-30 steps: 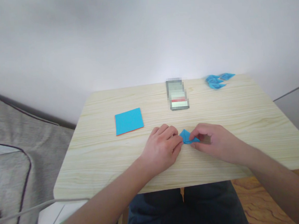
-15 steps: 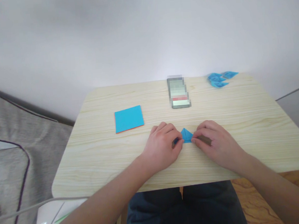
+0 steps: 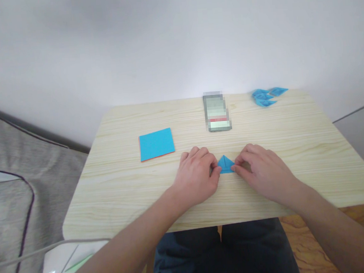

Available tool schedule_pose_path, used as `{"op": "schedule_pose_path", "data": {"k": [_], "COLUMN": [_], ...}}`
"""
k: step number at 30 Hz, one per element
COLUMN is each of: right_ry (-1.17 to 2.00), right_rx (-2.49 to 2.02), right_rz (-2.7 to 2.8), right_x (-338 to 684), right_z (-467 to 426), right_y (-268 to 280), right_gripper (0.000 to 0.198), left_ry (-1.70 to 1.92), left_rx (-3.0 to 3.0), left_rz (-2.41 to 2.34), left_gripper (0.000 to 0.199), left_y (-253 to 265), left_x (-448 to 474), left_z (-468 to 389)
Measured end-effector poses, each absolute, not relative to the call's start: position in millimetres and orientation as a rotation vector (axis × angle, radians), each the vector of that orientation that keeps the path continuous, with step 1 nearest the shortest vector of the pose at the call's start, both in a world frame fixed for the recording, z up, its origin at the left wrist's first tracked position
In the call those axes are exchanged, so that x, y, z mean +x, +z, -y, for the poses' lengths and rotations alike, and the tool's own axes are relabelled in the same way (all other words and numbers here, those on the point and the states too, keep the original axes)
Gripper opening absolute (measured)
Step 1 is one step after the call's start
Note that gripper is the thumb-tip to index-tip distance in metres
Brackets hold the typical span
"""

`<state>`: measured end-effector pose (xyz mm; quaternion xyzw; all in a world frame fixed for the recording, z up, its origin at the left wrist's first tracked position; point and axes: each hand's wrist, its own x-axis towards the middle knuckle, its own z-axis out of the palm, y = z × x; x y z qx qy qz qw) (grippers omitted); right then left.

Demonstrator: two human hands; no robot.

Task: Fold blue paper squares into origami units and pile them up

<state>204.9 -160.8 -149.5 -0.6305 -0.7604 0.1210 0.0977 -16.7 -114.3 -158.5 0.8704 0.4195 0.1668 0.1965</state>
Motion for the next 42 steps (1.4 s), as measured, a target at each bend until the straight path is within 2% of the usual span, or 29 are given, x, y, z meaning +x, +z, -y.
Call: {"op": "schedule_pose_path", "data": {"k": [12, 16, 24, 28, 31, 42], "right_ry": [0.444, 0.453, 0.395, 0.348, 0.254, 0.029], "right_rx": [-1.903, -1.843, -1.723, -1.619, -1.592, -1.725], "right_rz": [2.148, 2.131, 2.093, 2.146, 2.195, 2.351], "right_x": [216.6, 220.9, 216.3, 208.4, 201.7, 182.6], "right_z": [156.1, 156.5, 165.2, 171.0, 174.8, 196.7], "right_y": [-152.9, -157.8, -163.3, -165.4, -166.7, -151.3], "right_gripper": [0.022, 0.02, 0.01, 0.017, 0.024, 0.034], "left_ry": [0.441, 0.474, 0.55, 0.548, 0.532, 0.478], "left_rx": [2.393, 2.372, 2.385, 2.383, 2.4, 2.422], "left_rz": [-1.189, -1.113, -1.015, -1.007, -0.98, -0.948], "left_gripper": [0.005, 0.019, 0.021, 0.018, 0.026, 0.03], "left_y": [-156.3, -156.4, -159.7, -156.7, -154.8, -151.7], "left_x": [-23.7, -27.1, -43.9, -47.5, -46.1, -49.6], "left_z": [113.2, 113.0, 115.9, 118.3, 119.3, 112.2]}}
